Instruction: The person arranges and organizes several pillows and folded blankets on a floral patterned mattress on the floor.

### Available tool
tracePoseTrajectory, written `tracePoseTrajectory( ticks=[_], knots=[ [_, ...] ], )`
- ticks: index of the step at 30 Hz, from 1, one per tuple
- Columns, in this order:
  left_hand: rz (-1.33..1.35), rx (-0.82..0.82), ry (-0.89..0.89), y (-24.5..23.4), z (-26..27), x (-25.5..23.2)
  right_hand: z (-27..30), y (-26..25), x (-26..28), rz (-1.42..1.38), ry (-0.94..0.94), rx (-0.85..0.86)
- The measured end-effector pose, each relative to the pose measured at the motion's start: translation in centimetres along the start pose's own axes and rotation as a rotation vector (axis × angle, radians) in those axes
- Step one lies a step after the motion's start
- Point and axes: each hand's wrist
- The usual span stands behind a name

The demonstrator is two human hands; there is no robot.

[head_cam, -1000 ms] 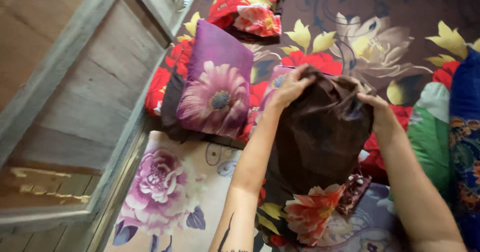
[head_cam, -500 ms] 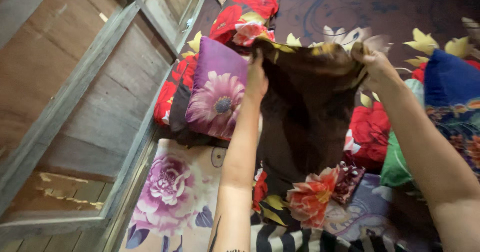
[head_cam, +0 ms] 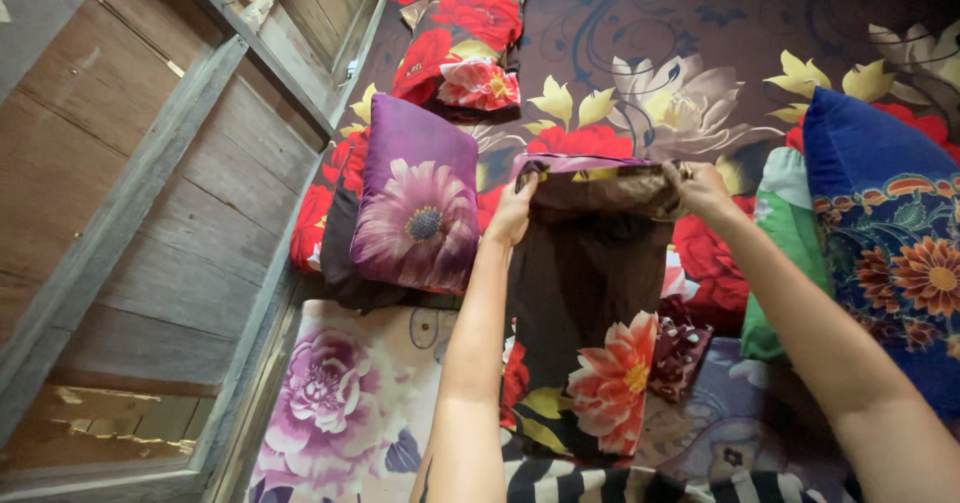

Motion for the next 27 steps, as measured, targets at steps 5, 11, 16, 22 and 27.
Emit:
tracePoseTrajectory(
  ticks=[5,11,16,22,27],
  knots=[
    [0.530,0.153,0.063,5.0,3.8,-7.8,3.0,-3.0,10.7,-0.800,0.001,-0.034],
    [0.774,0.666,0.237,6.6,2.9,-8.5,3.7,-3.3,13.3,-1.481,-0.089,0.212],
    [0.433,0.610,-0.019,8.2,1.1,-3.7,3.7,-0.5,9.6,-1.375,-0.289,0.220],
    [-0.567,0.423,0.426,10.3,3.4,-3.3,5.3,0.0,10.6,-0.855,-0.050,0.392],
    [-0.681,0.538,0.437,12.8,6.1,-5.2,2.9,1.3,7.8,-0.779,-0.092,0.483]
  ],
)
Point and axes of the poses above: each hand's wrist, its own z-axis away from the middle knuckle, its own y-axis out of the palm, x = y × z, and after that the axes turned 8 degrees about -y, right-handed
